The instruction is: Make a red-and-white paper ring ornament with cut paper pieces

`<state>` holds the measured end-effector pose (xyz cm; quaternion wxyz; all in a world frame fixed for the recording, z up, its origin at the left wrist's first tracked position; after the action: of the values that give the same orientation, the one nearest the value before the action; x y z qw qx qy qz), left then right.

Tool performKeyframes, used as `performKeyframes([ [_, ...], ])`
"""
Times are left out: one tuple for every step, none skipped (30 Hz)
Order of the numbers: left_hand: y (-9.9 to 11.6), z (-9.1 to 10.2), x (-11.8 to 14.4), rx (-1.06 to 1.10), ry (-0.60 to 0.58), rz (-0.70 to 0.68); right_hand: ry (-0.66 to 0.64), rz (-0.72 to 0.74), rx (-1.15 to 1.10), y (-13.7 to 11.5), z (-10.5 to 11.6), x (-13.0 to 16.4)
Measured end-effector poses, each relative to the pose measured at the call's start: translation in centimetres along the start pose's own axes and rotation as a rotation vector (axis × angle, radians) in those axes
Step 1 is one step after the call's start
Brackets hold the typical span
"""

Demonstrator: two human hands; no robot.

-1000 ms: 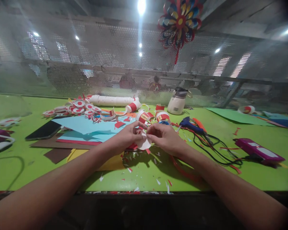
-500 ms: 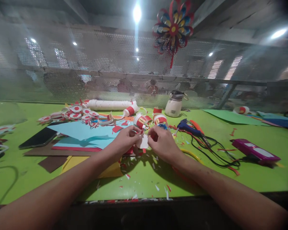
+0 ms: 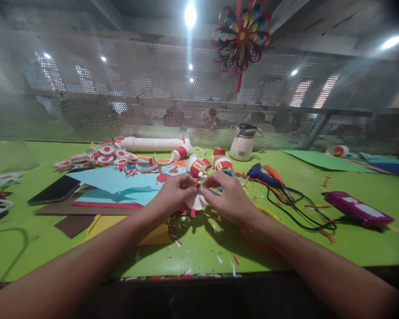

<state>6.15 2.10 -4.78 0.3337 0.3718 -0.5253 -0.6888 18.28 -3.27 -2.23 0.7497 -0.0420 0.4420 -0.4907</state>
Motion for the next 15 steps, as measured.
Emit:
performKeyframes([
  [-0.04,-0.04,0.01,-0.004,-0.004,-0.005,-0.008,0.012,-0.009,-0.05,-0.05,0.0],
  [-0.08,-0.09,0.03,-0.01,-0.008,-0.008,-0.014,0.02,-0.014,-0.08,-0.1,0.03],
  [-0.13,-0.15,0.06,-0.016,-0.013,-0.007,-0.019,0.023,-0.016,-0.08,-0.14,0.06],
  [-0.17,-0.21,0.1,-0.018,-0.019,-0.006,-0.02,0.022,-0.018,-0.06,-0.16,0.09],
  [-0.19,-0.28,0.14,-0.017,-0.028,-0.004,-0.019,0.022,-0.02,-0.04,-0.16,0.11],
  [-0.19,-0.35,0.2,-0.013,-0.038,-0.005,-0.016,0.022,-0.022,-0.04,-0.14,0.12],
  [-0.17,-0.42,0.25,-0.009,-0.048,-0.006,-0.011,0.022,-0.024,-0.05,-0.08,0.12],
  [-0.14,-0.46,0.3,-0.004,-0.056,-0.008,-0.008,0.022,-0.025,-0.07,-0.02,0.11],
  [-0.1,-0.51,0.35,0.002,-0.063,-0.009,-0.004,0.022,-0.023,-0.11,0.05,0.1],
  [-0.08,-0.54,0.39,0.008,-0.069,-0.006,-0.001,0.02,-0.019,-0.14,0.11,0.08],
  [-0.09,-0.57,0.42,0.015,-0.075,0.001,0.0,0.017,-0.016,-0.17,0.17,0.06],
  [-0.12,-0.6,0.45,0.022,-0.079,0.009,0.001,0.015,-0.014,-0.21,0.21,0.05],
  [-0.17,-0.64,0.46,0.027,-0.084,0.02,0.002,0.016,-0.012,-0.24,0.24,0.04],
  [-0.22,-0.66,0.45,0.032,-0.087,0.029,0.004,0.017,-0.011,-0.27,0.25,0.04],
  [-0.28,-0.68,0.44,0.036,-0.088,0.037,0.007,0.018,-0.01,-0.28,0.25,0.04],
])
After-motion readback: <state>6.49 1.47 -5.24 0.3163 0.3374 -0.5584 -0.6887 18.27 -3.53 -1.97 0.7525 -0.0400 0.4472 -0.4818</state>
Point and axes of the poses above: each hand's wrist, its own x-axis away from the middle knuckle, its own z-axis out of the back of the hand, y = z × x, the point moved 5 cm from there along -x, towards the middle knuckle, and after that the axes turned 5 degrees about -x, right-handed, at the moved point
